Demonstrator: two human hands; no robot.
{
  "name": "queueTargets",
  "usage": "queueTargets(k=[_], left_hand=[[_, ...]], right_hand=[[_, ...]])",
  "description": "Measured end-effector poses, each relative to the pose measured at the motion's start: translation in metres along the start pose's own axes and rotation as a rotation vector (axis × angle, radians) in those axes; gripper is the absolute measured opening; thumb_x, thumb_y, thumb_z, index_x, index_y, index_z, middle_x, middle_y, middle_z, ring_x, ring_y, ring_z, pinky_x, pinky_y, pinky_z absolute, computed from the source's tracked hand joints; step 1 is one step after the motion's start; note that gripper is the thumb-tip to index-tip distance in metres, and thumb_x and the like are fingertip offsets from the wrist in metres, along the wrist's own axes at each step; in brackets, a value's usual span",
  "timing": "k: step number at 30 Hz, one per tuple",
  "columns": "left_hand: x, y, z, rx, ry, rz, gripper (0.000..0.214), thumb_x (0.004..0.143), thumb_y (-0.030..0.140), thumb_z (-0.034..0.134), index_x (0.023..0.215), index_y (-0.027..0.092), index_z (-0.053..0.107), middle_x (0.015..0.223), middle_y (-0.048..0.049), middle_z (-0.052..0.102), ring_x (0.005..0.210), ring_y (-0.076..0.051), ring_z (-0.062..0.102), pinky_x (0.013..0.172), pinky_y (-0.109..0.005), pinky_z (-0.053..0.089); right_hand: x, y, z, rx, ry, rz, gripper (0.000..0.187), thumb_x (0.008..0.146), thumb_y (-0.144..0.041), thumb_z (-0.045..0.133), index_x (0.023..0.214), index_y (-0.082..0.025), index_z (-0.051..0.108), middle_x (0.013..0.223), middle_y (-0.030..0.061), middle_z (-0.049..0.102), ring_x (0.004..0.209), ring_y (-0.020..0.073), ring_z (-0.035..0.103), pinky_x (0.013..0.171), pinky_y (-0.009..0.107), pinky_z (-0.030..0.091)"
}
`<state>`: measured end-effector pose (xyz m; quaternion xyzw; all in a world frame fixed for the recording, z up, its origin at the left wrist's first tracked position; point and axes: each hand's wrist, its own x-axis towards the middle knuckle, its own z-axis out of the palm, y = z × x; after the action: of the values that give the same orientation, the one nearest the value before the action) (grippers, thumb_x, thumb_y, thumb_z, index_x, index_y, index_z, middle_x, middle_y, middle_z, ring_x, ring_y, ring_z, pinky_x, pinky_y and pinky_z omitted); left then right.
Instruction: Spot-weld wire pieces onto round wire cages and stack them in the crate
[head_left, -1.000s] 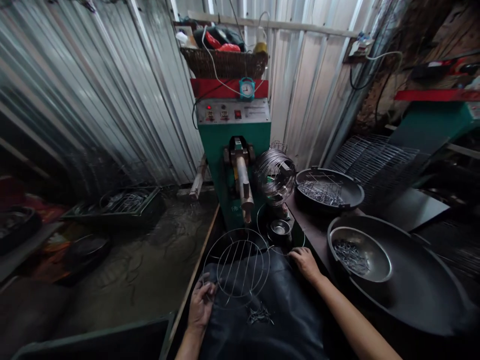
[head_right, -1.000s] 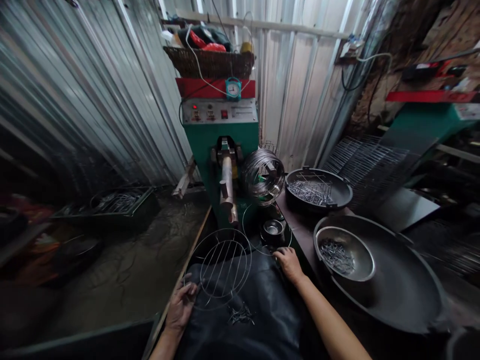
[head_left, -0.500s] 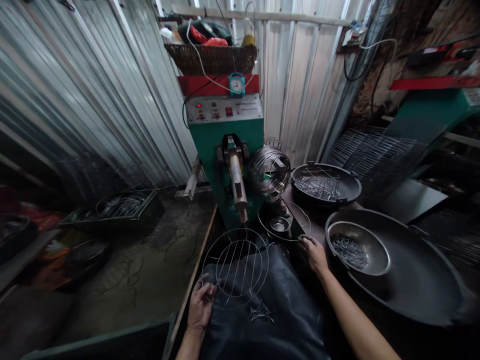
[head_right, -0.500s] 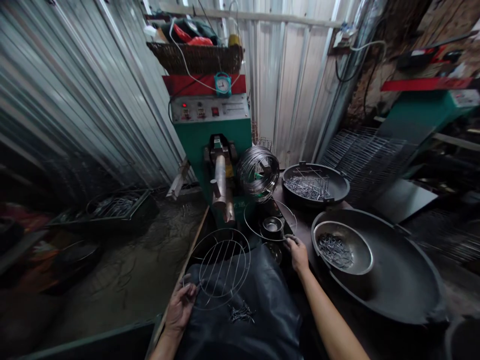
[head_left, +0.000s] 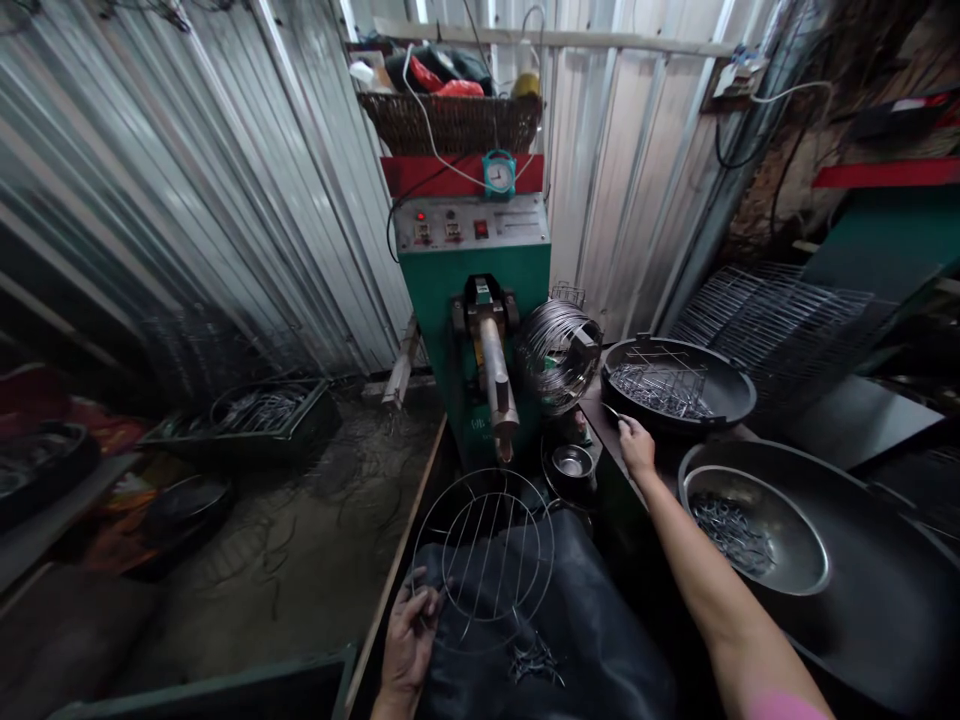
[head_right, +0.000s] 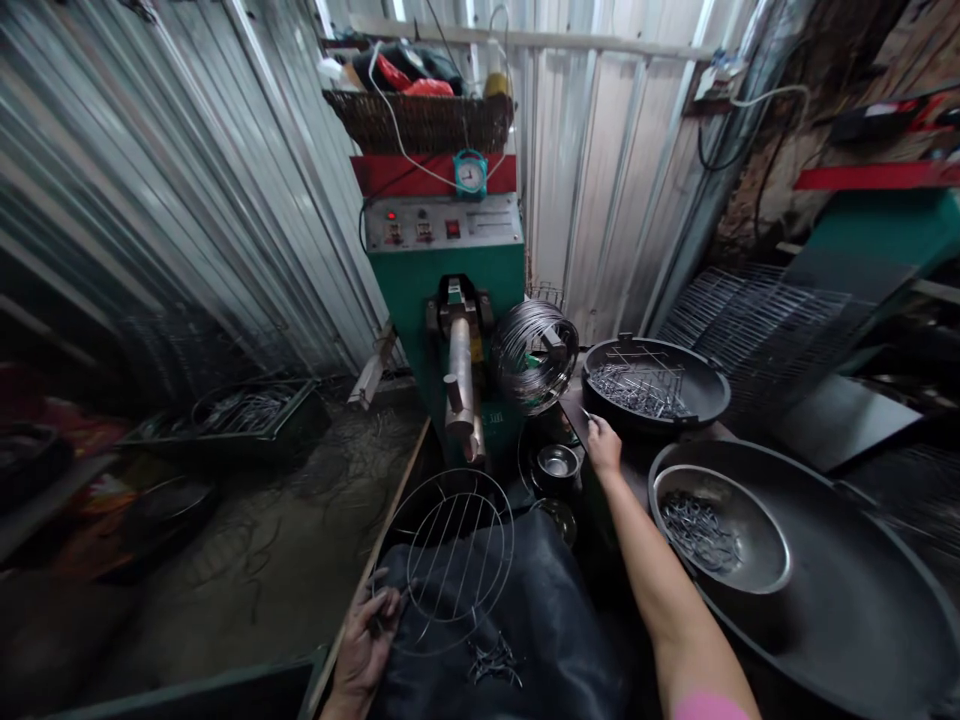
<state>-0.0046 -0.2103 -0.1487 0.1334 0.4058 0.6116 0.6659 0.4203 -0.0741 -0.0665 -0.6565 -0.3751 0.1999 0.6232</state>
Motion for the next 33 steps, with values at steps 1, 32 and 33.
queueTargets(k=[1,32,33], left_hand=[[0.001,0.0,0.0,-0.006,-0.002,0.001,0.038,0.052,0.016,0.077,0.087,0.019,0.062,0.056,0.0051,0.047,0.052,-0.007,0.044,0.061,-0.021,0.049],[-0.007,0.004,0.012,0.068,-0.027,0.013,0.037,0.051,0.016,0.074,0.085,0.016,0.059,0.052,0.0078,0.043,0.049,-0.006,0.043,0.061,-0.023,0.049],[-0.007,0.005,0.013,0.075,-0.025,0.007,0.037,0.051,0.016,0.074,0.085,0.016,0.059,0.051,0.0077,0.044,0.049,-0.006,0.043,0.06,-0.022,0.049]], right_hand=[[0.003,-0.003,0.005,-0.083,-0.058,-0.041,0.026,0.07,-0.035,0.056,0.089,-0.019,0.065,0.08,0.0041,0.068,0.075,0.0186,0.063,0.071,0.03,0.05],[-0.088,0.028,-0.104,-0.583,-0.049,-0.304,0.038,0.084,-0.031,0.035,0.106,-0.017,0.063,0.098,0.0105,0.069,0.086,0.0219,0.064,0.076,0.031,0.047],[-0.093,0.028,-0.106,-0.644,-0.164,-0.288,0.036,0.084,-0.029,0.036,0.106,-0.019,0.063,0.094,0.0093,0.069,0.083,0.0211,0.065,0.074,0.029,0.047]])
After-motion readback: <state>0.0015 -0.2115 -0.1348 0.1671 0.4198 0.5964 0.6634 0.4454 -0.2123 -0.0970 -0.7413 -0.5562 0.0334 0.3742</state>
